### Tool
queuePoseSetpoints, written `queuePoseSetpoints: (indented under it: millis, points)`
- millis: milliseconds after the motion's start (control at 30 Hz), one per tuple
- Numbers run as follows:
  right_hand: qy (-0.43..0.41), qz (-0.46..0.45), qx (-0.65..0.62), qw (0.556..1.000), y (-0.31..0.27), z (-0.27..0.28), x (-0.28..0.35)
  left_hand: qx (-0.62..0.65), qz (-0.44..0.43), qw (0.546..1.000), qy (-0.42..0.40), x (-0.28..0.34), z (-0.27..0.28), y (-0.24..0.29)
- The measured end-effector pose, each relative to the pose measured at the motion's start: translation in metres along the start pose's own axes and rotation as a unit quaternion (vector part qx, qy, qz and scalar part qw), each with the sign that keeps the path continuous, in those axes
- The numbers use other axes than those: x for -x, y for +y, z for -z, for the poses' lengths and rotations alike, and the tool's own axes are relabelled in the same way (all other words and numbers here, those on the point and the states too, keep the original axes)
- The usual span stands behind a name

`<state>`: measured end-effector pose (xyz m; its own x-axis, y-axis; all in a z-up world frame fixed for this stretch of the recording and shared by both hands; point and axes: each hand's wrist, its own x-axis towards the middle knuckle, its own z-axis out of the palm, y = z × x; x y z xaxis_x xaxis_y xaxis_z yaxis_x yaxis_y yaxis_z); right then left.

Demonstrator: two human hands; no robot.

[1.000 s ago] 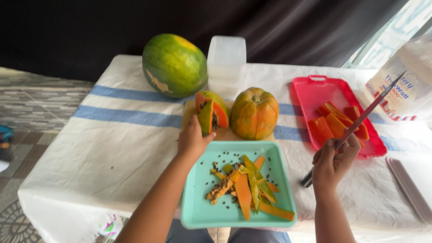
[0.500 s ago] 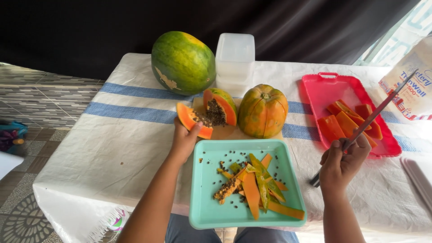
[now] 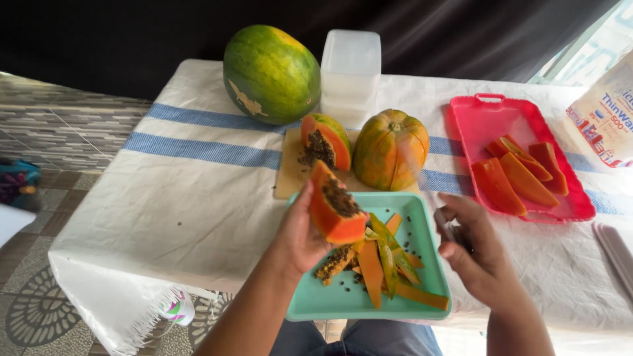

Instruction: Peeling and slicing papayas using a knife on a table.

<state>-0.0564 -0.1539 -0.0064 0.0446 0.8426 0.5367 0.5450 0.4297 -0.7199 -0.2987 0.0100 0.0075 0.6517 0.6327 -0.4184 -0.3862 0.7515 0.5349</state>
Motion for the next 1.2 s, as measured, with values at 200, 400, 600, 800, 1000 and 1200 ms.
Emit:
queuePoseSetpoints:
  millis: [200, 400, 600, 800, 1000, 1200]
  points:
    - [-0.19, 0.003, 0.101, 0.977, -0.03, 0.008, 0.02, -0.058, 0.061, 0.994, 0.063, -0.008, -0.011, -0.008]
    - [-0.233, -0.1, 0.123, 0.959, -0.029, 0.007, 0.044, -0.062, 0.144, 0.985, 0.077, -0.013, -0.01, -0.011]
    - [-0.214, -0.084, 0.154, 0.961, -0.017, 0.006, 0.055, -0.024, 0.112, 0.993, 0.011, -0.027, 0.01, -0.014]
    - [-0.206, -0.068, 0.147, 0.965, -0.017, 0.005, 0.057, -0.025, 0.123, 0.992, -0.013, -0.024, 0.012, -0.015]
    - [-0.208, -0.071, 0.143, 0.965, -0.019, 0.007, 0.059, -0.043, 0.117, 0.992, -0.031, -0.02, 0.012, -0.014]
    - [-0.212, -0.082, 0.149, 0.962, -0.018, 0.005, 0.064, -0.036, 0.108, 0.993, -0.036, -0.022, 0.013, -0.013]
